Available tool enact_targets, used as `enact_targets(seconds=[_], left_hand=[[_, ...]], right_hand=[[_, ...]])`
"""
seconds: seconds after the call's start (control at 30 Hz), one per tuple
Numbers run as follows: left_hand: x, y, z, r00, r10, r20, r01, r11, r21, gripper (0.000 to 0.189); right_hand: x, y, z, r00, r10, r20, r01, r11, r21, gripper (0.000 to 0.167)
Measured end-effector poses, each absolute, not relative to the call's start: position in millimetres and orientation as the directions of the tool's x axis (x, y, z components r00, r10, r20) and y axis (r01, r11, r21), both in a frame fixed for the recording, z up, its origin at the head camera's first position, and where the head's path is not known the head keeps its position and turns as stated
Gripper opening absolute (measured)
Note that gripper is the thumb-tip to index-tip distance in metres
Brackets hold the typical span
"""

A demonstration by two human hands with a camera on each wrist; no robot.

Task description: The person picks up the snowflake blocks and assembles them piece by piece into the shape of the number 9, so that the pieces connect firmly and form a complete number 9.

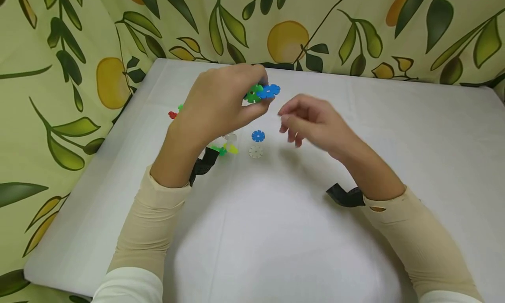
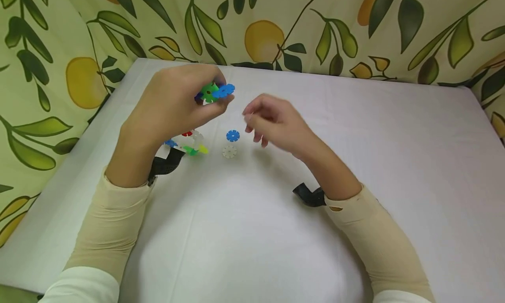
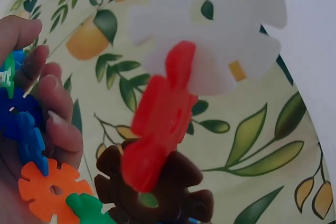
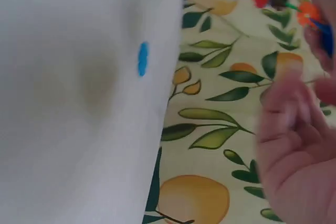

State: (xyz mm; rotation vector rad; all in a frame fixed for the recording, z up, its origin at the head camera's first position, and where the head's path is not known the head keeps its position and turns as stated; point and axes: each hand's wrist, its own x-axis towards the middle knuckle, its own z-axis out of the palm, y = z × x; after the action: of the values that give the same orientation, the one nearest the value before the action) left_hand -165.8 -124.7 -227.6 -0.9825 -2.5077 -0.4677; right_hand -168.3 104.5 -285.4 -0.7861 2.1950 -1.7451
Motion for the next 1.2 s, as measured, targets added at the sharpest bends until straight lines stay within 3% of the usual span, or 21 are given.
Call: enact_targets(seconds=[0.1,0.2,0.4,0.6,0.8,0.93,1.2], left_hand=[[-167.9,-130.6,-226.2,-0.659,0.568,0.493,0.722,0.662,0.202,0.021],[-169.7,-132.8,-227.2,-0.636,0.591,0.496,0.749,0.628,0.212,0.021],[-171.3,-130.4,-230.2,-0.608,0.625,0.489,0.775,0.601,0.196,0.016],[-171.3,-130.0,-230.2,-0.590,0.635,0.499,0.787,0.592,0.177,0.012],[-170.3,-131.0,-228.0,-0.584,0.645,0.493,0.791,0.588,0.168,0.012],[-170.2,-131.0,-226.4,-0.581,0.652,0.487,0.797,0.577,0.178,0.015],[-168.7,-130.5,-225.0,-0.618,0.655,0.435,0.778,0.590,0.216,0.024]], right_hand=[[-169.9,93.7,-298.3,-0.708,-0.702,0.083,-0.519,0.436,-0.736,0.017],[-168.3,79.7,-309.3,-0.613,-0.789,0.028,-0.673,0.504,-0.542,0.025],[-171.2,56.8,-324.2,-0.574,-0.818,-0.028,-0.768,0.550,-0.329,0.024],[-178.8,51.3,-324.2,-0.580,-0.814,-0.038,-0.751,0.552,-0.362,0.016],[-182.3,54.3,-316.1,-0.603,-0.768,-0.217,-0.643,0.628,-0.438,0.014],[-180.0,63.2,-310.2,-0.605,-0.732,-0.313,-0.602,0.678,-0.422,0.023],[-175.6,84.4,-307.4,-0.590,-0.665,-0.459,-0.517,0.747,-0.417,0.020]])
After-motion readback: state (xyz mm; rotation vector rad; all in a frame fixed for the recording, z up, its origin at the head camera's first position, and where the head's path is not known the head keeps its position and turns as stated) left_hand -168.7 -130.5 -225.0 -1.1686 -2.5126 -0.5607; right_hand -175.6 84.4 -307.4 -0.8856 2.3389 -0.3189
